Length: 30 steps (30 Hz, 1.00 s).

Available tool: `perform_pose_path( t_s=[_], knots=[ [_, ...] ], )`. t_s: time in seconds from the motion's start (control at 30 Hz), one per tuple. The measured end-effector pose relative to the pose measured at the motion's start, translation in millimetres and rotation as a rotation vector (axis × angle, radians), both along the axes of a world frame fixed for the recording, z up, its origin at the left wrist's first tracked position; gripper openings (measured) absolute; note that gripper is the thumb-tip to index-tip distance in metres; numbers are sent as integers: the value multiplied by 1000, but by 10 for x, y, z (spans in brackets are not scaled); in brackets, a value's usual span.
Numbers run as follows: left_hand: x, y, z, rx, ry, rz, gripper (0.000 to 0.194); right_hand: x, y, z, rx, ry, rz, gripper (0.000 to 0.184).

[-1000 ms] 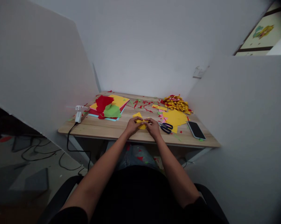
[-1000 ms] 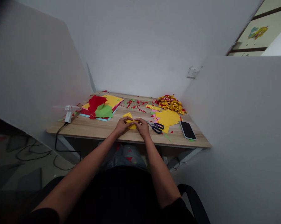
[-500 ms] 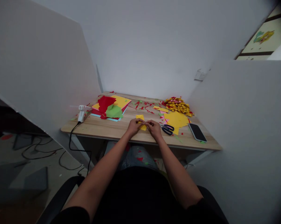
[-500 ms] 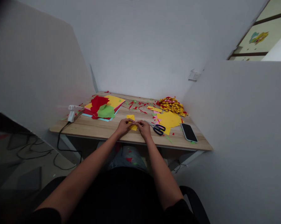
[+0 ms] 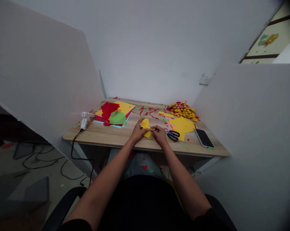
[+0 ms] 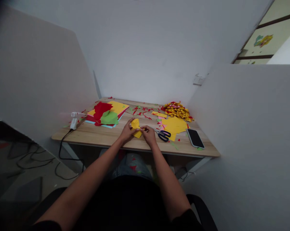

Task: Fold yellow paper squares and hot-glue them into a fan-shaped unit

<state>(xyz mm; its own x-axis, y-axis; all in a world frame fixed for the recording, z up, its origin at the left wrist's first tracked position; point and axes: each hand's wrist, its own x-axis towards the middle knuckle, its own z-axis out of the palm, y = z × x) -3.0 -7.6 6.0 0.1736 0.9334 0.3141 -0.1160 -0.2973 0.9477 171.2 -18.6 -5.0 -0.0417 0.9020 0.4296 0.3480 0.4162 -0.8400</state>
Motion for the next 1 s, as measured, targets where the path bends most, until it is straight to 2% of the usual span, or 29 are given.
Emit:
perform_pose_path(
  t_s=[0.27, 0.33, 0.47, 0.6, 0.7, 0.87, 1.0],
  knots=[
    [-17, -26, 44, -24, -80, 18, 48, -19, -30, 32, 12, 40, -33, 29],
    [-18, -29, 33, -25, -98, 24, 64, -19, -37, 47, 15, 49, -45, 29],
    [1, -41, 19, -44, -129, 15, 112, -10, -40, 60, -3, 53, -52, 29],
    [17, -32, 23, -69, -163, -7, 125, -5, -34, 51, -24, 42, -48, 29],
    [7, -12, 16, -87, -169, 13, 120, -10, -30, 44, -27, 34, -49, 29],
    [-15, 2, 0, -128, -150, 21, 74, -12, -34, 49, 1, 26, -64, 29],
    [-4, -14, 21, -127, -131, 2, 60, -9, -41, 57, 16, 28, -65, 29]
  ],
)
